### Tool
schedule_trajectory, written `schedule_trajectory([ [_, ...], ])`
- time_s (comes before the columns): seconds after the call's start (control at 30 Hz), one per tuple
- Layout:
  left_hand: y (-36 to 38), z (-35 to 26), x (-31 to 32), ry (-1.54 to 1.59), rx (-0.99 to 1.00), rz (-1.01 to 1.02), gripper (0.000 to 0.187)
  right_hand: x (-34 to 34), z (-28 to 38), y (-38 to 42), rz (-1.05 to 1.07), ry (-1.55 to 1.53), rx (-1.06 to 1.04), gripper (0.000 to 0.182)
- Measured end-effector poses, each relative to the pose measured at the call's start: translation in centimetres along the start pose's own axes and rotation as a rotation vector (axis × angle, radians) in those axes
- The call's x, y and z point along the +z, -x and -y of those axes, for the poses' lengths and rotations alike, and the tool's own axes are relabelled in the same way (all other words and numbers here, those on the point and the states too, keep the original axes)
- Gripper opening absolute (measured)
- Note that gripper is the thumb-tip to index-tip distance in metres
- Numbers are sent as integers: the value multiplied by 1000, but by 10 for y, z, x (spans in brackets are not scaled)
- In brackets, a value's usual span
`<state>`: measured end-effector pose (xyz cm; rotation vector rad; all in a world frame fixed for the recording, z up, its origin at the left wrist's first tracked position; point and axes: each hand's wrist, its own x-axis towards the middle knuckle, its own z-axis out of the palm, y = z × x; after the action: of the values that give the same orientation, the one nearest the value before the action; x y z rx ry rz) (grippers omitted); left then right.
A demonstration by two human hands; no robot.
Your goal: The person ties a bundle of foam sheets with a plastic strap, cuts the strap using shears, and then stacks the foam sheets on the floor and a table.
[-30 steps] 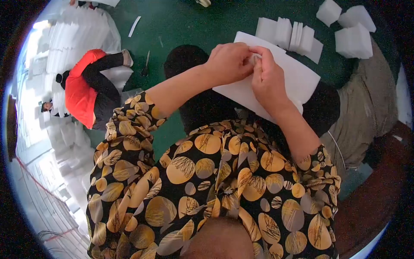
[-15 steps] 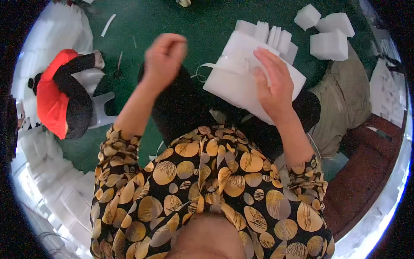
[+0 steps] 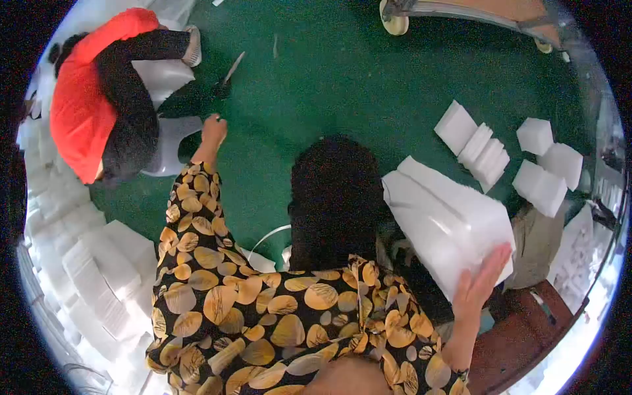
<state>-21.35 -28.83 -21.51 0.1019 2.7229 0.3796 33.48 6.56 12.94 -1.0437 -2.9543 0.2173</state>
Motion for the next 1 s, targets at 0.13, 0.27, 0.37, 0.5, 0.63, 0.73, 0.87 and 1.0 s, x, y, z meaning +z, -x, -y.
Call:
schedule_trajectory([
  [0.13,-65,35,19,-195,281,-61,44,-8,4,3,-27,21,98,64],
  [0.27,-93,18,-26,-39,291,96,24,-54,17,17,85,101,218,54],
  [0.37,-117,29,-27,-52,243,142,21,-69,23,15,33,-44,352,50],
  [0.5,-123,54,-20,-49,152,176,19,-66,10,13,-22,-69,542,50],
  [0.63,-113,57,-7,-18,45,209,16,-66,-21,-15,-99,-464,753,52],
  [0.73,-106,63,3,59,-47,245,15,-63,-13,-17,-107,-342,656,50],
  [0.87,-74,47,26,295,-285,323,14,-72,-12,-62,-26,-85,334,44],
  [1.0,-29,19,31,677,-553,397,13,-73,-3,-50,-99,-106,285,42],
])
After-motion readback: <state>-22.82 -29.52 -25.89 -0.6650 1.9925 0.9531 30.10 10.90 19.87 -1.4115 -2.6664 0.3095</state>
